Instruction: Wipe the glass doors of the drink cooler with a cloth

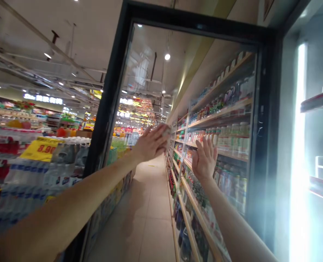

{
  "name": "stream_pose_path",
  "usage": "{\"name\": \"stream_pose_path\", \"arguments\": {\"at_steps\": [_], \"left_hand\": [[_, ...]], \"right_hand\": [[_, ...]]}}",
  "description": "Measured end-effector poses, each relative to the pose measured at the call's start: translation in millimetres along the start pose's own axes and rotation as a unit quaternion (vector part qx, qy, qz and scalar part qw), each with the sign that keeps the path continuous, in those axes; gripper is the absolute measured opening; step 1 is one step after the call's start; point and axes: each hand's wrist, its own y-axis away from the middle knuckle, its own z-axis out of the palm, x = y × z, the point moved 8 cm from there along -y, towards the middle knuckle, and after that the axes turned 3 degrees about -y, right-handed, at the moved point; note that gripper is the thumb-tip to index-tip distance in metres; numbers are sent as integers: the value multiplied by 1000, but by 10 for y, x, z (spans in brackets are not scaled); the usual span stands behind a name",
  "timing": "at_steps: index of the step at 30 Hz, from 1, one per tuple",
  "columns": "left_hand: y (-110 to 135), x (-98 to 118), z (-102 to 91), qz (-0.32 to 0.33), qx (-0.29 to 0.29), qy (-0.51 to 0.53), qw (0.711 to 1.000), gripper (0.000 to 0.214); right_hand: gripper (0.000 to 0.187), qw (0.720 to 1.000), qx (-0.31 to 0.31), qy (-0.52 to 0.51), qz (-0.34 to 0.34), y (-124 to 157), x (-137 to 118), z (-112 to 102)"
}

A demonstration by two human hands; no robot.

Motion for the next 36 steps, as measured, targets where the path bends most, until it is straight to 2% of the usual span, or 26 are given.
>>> {"name": "stream_pose_path", "arguments": {"at_steps": [2,3,4,6,7,8,10,12,13,14,17,18,19,20,22,23,24,25,27,29,30,31,32,34,35,36], "left_hand": [[24,-294,-81,-117,33,-22,992,55],[43,-314,-96,-114,37,-26,992,55],[58,-246,-85,-61,29,-25,997,55],[139,-14,-26,103,-11,-13,995,55],[189,29,-10,152,-27,-11,988,53],[211,-26,-17,149,-30,-15,988,52],[221,-389,-115,-2,4,-42,999,52],[366,-732,-240,-173,48,-67,982,53],[465,-786,-271,-208,56,-70,974,53],[548,-746,-273,-196,53,-67,977,54],[751,-325,-174,11,-6,-39,999,57],[800,-253,-150,52,-22,-36,998,56],[809,-275,-146,49,-28,-39,998,56],[778,-394,-170,-3,-17,-48,999,55],[707,-748,-276,-183,43,-67,980,54],[676,-852,-316,-245,73,-70,964,55],[618,-867,-321,-263,90,-68,958,57],[524,-792,-293,-234,90,-63,966,58],[311,-434,-165,-62,42,-45,996,58],[197,-125,-61,102,-17,-30,994,53],[140,-106,-53,127,-32,-29,991,50],[59,-193,-75,102,-33,-33,994,48],[-31,-367,-125,33,-19,-41,998,47],[-127,-763,-254,-151,32,-58,986,49],[-138,-867,-291,-214,54,-62,973,51],[-158,-870,-294,-235,66,-62,968,52]], "right_hand": [[45,1000,1,2,0,-2,-8,-3],[44,1000,0,3,1,-3,-11,-3],[44,1000,-1,4,1,-3,-14,-3],[43,1000,-2,6,-1,-2,-20,-2],[43,1000,-2,6,-1,-1,-19,-2],[43,1000,-1,7,-2,0,-18,-1],[43,1000,1,6,-2,4,-16,0],[43,1000,4,3,0,6,-11,1],[44,1000,4,1,2,7,-9,3],[44,1000,4,0,3,7,-9,6],[44,1000,1,0,7,9,-4,14],[44,1000,1,0,8,9,-2,15],[44,1000,0,1,8,9,0,17],[44,1000,1,2,10,8,4,17],[44,1000,4,3,8,7,4,14],[44,1000,6,4,5,7,0,12],[44,1000,8,5,3,7,-2,10],[44,1000,9,6,2,8,-2,9],[43,1000,10,9,3,9,-1,7],[44,1000,9,7,3,11,-2,5],[44,1000,9,5,0,11,-6,3],[44,1000,9,5,-2,11,-11,0],[44,1000,9,5,-3,11,-14,-3],[43,1000,10,6,-2,9,-16,-9],[43,1000,11,6,-2,9,-18,-12],[42,1000,11,6,-3,8,-19,-12]]}}
